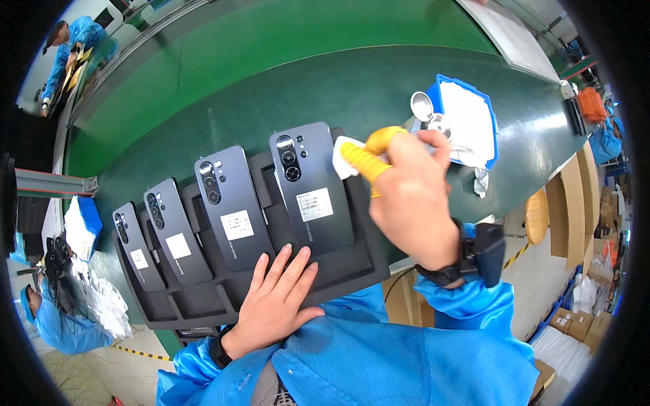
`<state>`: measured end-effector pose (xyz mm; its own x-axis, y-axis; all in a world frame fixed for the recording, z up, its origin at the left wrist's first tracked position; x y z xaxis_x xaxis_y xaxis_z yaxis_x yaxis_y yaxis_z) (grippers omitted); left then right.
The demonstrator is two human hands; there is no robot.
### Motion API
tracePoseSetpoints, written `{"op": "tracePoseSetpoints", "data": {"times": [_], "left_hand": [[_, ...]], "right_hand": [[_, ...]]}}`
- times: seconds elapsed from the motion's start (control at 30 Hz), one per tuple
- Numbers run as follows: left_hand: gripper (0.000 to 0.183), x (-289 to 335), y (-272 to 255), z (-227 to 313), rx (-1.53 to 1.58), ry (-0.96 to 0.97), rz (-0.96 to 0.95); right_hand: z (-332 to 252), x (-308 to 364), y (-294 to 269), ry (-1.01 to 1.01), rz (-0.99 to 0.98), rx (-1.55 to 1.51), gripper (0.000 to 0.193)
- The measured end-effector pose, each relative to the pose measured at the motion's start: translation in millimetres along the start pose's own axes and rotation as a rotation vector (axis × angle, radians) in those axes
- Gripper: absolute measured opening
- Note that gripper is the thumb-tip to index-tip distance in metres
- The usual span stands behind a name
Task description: Cleaning the camera lenses and back panels of smartphones on an assembly line.
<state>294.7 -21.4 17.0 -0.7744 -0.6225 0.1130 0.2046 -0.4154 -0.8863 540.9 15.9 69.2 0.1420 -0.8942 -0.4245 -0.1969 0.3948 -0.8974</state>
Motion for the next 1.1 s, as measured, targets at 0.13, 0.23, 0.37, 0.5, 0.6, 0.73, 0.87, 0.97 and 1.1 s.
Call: {"op": "tracePoseSetpoints", "data": {"times": [0.13, 0.23, 0.37, 0.5, 0.6, 0.73, 0.87, 0.97, 1.1], "left_hand": [[0.072, -1, 5, 1, -0.038, -0.015, 0.030], [0.070, -2, 7, 1, -0.071, -0.015, 0.042], [0.065, -5, 6, 0, -0.075, -0.015, 0.038], [0.063, -4, 7, -2, -0.043, -0.020, 0.052], [0.064, -5, 7, -3, -0.013, -0.022, 0.058], [0.065, -5, 3, -2, 0.006, -0.028, 0.031], [0.064, -4, 2, -2, 0.024, -0.038, 0.027], [0.064, -5, 3, -2, 0.034, -0.043, 0.032], [0.063, -5, 3, 0, 0.034, -0.047, 0.050]], "right_hand": [[-5, -9, 29, -0.075, 0.000, -0.062, 0.040], [-6, -12, 39, -0.085, -0.019, -0.097, 0.039], [-13, -16, 47, -0.143, -0.055, -0.217, 0.035], [-19, -21, 62, -0.178, -0.035, -0.238, 0.025], [-18, -22, 60, -0.200, -0.034, -0.215, 0.017], [-18, -19, 62, -0.198, 0.003, -0.186, 0.014], [-19, -20, 56, -0.182, -0.047, -0.100, 0.016], [-12, -19, 56, -0.132, 0.012, -0.066, 0.039], [-8, -18, 56, -0.093, 0.069, -0.032, 0.027]]}}
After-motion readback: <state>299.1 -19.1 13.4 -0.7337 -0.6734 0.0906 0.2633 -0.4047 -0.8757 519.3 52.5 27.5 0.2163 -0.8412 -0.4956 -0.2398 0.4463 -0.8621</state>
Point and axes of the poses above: each hand's wrist, its own x-axis away from the middle knuckle, its own y-axis out of the palm, z = x × y, the point moved 1 cm from there along -x, towards the middle knuckle, and after that the axes turned 6 degrees about -y, right-handed, at the moved point
